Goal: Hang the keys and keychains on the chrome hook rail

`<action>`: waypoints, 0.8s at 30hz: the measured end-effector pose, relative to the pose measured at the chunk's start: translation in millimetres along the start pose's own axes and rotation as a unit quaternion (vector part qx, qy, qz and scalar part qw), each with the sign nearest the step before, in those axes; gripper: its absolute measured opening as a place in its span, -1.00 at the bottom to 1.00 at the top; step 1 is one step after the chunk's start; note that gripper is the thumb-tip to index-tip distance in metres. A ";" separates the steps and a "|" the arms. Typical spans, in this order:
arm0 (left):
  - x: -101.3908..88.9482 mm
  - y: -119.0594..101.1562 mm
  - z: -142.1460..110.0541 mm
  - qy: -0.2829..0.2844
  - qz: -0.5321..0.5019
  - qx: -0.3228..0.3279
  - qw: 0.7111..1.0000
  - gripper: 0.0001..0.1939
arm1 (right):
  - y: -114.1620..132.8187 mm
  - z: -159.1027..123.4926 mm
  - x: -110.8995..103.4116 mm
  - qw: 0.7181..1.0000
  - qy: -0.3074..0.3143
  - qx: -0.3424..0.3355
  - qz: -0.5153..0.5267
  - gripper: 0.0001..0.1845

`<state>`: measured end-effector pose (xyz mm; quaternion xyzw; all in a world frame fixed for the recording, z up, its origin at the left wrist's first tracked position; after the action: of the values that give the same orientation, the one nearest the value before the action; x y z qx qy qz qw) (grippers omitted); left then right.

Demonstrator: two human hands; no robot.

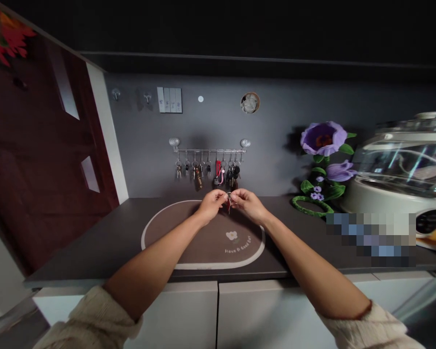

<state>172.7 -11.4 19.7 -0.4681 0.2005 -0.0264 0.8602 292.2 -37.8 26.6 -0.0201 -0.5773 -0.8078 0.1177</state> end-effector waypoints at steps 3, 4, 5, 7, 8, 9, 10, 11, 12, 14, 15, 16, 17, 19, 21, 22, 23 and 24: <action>1.8 -1.1 -1.2 0.004 -0.030 0.000 1.000 -0.74 | -2.4 1.0 -1.3 1.000 -0.003 -0.005 0.008 -0.70; 2.4 -1.6 -1.6 0.004 -0.037 0.002 0.999 -0.74 | -2.7 1.1 -1.4 1.000 0.000 -0.008 0.008 -0.70; 2.8 -1.7 -1.8 0.003 -0.041 0.003 0.999 -0.73 | -2.7 1.3 -1.5 1.000 0.003 -0.012 0.007 -0.70; 3.2 -0.7 -2.0 -0.001 -0.042 -0.002 0.999 -0.70 | -1.9 1.7 -2.6 1.000 0.007 -0.020 0.004 -0.70; 3.1 0.3 -1.9 -0.005 -0.039 -0.005 0.999 -0.69 | -1.2 2.3 -3.9 1.000 0.005 -0.024 0.002 -0.70; 2.9 1.5 -1.8 -0.008 -0.035 -0.008 0.999 -0.68 | -0.3 3.0 -5.9 1.000 -0.001 -0.029 0.001 -0.70; 2.6 3.0 -1.7 -0.012 -0.030 -0.012 0.999 -0.67 | 1.1 4.0 -8.5 0.999 -0.010 -0.036 0.001 -0.70; 2.2 4.4 -1.5 -0.016 -0.025 -0.014 0.999 -0.67 | 3.0 5.2 -11.6 0.999 -0.021 -0.045 0.002 -0.70; 1.8 5.8 -1.4 -0.019 -0.020 -0.015 0.999 -0.67 | 5.6 6.5 -14.8 0.998 -0.033 -0.056 0.003 -0.70; 1.2 8.4 -1.4 -0.023 -0.008 -0.018 1.000 -0.68 | 12.3 9.5 -20.8 0.996 -0.054 -0.077 0.003 -0.70; 1.1 9.4 -1.4 -0.024 -0.001 -0.018 1.000 -0.68 | 16.4 11.2 -23.1 0.995 -0.060 -0.083 0.002 -0.70; 1.2 10.4 -1.5 -0.023 0.006 -0.019 1.000 -0.68 | 21.0 13.2 -24.9 0.994 -0.063 -0.087 0.001 -0.71; 1.3 11.3 -1.6 -0.022 0.012 -0.020 0.999 -0.68 | 26.1 15.4 -26.4 0.994 -0.067 -0.091 0.001 -0.71; 1.5 13.0 -1.6 -0.021 0.022 -0.024 0.999 -0.69 | 37.9 20.4 -29.4 0.992 -0.077 -0.098 0.002 -0.73; 1.3 14.7 -1.3 -0.022 0.027 -0.032 0.999 -0.69 | 50.8 26.3 -33.3 0.989 -0.099 -0.110 0.002 -0.76; 1.0 15.5 -1.0 -0.024 0.029 -0.036 0.999 -0.69 | 56.8 29.8 -35.6 0.987 -0.113 -0.114 0.000 -0.78; 0.7 16.3 -0.7 -0.026 0.031 -0.041 0.998 -0.69 | 62.1 33.6 -38.1 0.985 -0.128 -0.115 -0.003 -0.80; 0.3 16.9 -0.3 -0.028 0.031 -0.044 0.998 -0.70 | 66.4 37.9 -40.7 0.984 -0.143 -0.110 -0.007 -0.81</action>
<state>170.5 -2.3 5.7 -0.5000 0.1913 0.0223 0.8443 342.0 -15.9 94.0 -0.1443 -0.4962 -0.8558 0.0253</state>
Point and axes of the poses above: each hand's wrist, its own z-axis towards the middle knuckle, its own x-axis out of the palm, y = z × x, the point moved 5 cm from there along z, towards the middle knuckle, and after that the axes turned 15 degrees about z, right-handed, at the moved point
